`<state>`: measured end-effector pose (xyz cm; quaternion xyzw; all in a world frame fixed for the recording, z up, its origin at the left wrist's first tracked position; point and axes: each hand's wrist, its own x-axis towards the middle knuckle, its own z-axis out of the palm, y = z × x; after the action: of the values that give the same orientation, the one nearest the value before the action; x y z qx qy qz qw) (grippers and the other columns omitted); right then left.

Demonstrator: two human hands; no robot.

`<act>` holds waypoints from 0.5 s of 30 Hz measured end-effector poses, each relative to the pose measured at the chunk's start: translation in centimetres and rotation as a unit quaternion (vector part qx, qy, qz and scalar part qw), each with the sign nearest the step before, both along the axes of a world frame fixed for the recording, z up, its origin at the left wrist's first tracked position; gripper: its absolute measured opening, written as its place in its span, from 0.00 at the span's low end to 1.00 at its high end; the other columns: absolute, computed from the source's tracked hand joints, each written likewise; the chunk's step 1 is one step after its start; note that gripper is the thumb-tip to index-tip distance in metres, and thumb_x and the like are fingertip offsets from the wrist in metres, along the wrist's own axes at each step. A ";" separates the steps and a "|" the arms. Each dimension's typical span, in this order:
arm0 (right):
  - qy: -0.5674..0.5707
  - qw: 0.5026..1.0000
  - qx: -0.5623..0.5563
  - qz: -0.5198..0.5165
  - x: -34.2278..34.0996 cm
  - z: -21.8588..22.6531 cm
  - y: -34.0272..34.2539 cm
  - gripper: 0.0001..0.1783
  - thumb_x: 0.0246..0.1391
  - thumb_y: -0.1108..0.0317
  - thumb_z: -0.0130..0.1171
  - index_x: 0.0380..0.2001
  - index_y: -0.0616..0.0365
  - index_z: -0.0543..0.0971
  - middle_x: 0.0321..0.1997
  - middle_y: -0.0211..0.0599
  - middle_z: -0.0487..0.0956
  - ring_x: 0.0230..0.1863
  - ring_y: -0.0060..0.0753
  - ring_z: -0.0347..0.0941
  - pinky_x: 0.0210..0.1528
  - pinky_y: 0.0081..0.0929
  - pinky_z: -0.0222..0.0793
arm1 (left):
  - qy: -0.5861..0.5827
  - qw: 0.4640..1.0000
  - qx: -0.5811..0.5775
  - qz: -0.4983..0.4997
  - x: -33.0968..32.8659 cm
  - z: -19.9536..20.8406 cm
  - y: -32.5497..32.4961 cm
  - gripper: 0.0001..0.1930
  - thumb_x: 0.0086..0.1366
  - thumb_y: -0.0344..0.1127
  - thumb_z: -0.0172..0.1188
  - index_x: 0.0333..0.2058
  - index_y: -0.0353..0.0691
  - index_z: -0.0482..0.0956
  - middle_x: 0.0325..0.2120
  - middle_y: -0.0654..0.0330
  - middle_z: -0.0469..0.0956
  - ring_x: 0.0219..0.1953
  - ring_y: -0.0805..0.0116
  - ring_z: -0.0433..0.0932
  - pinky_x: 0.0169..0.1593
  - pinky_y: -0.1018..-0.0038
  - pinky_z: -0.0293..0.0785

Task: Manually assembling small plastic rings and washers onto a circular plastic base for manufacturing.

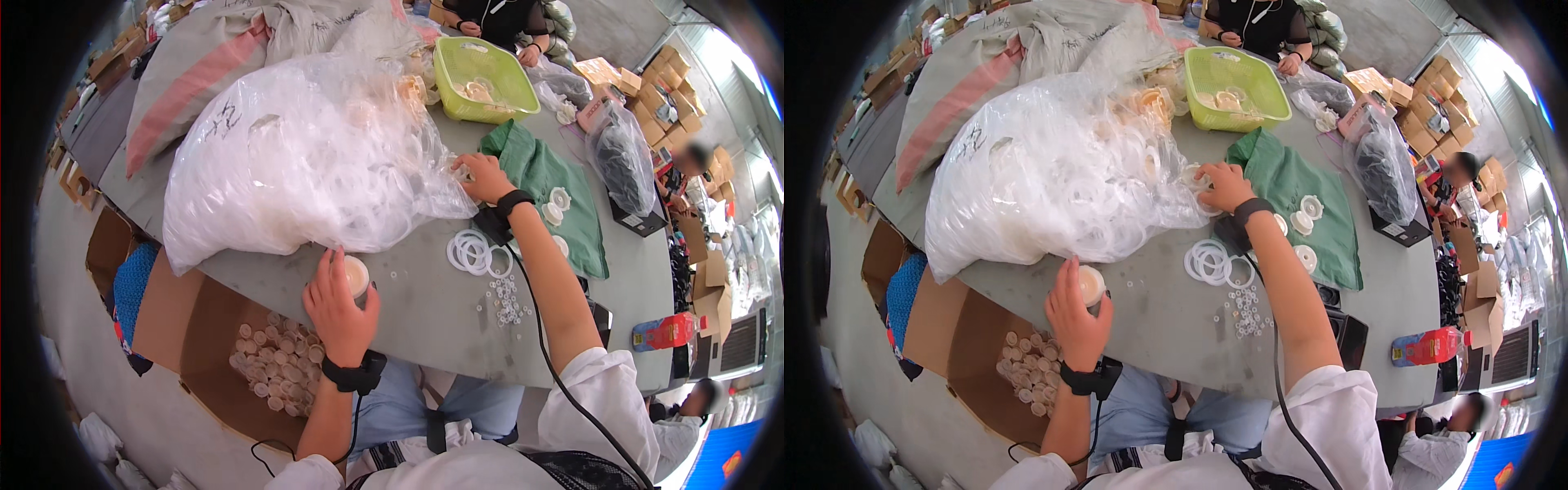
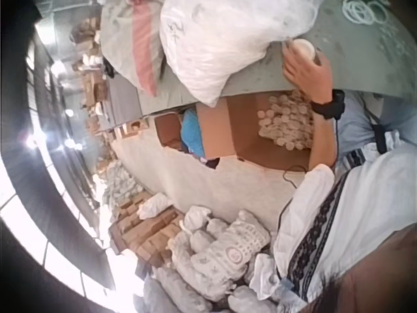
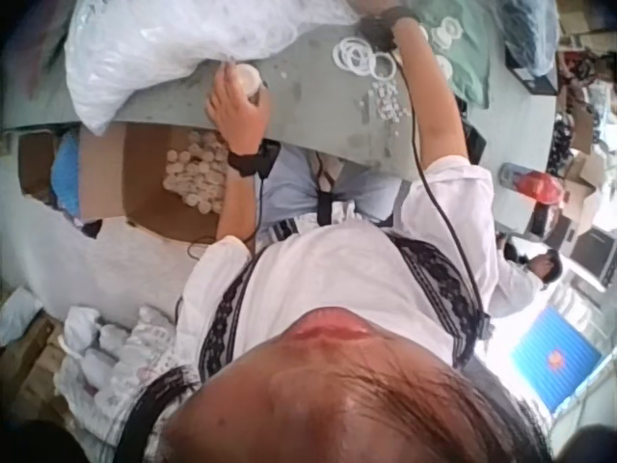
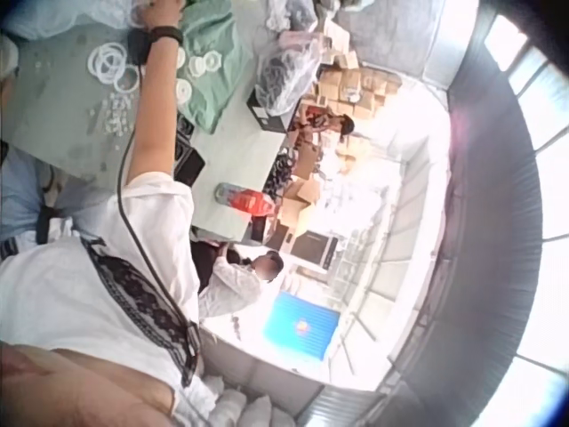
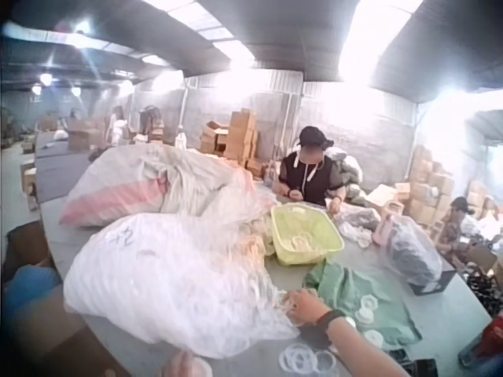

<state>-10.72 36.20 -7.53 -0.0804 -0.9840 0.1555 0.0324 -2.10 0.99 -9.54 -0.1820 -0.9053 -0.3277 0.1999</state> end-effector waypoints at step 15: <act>-0.010 0.997 0.013 0.071 7.8 1.3 -2.7 0.33 0.38 0.55 0.65 0.52 0.50 0.74 0.49 0.37 0.72 0.57 0.45 0.64 0.56 0.44 0.63 | 0.005 1.000 0.021 -0.012 0.0 -0.4 0.1 0.36 0.53 0.35 0.62 0.62 0.45 0.61 0.57 0.58 0.67 0.55 0.56 0.68 0.59 0.56 0.57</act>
<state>-2.91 33.51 -6.25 -0.0116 -0.9895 0.1439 0.0122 -2.06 1.06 -9.96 -0.1899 -0.8948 -0.3484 0.2047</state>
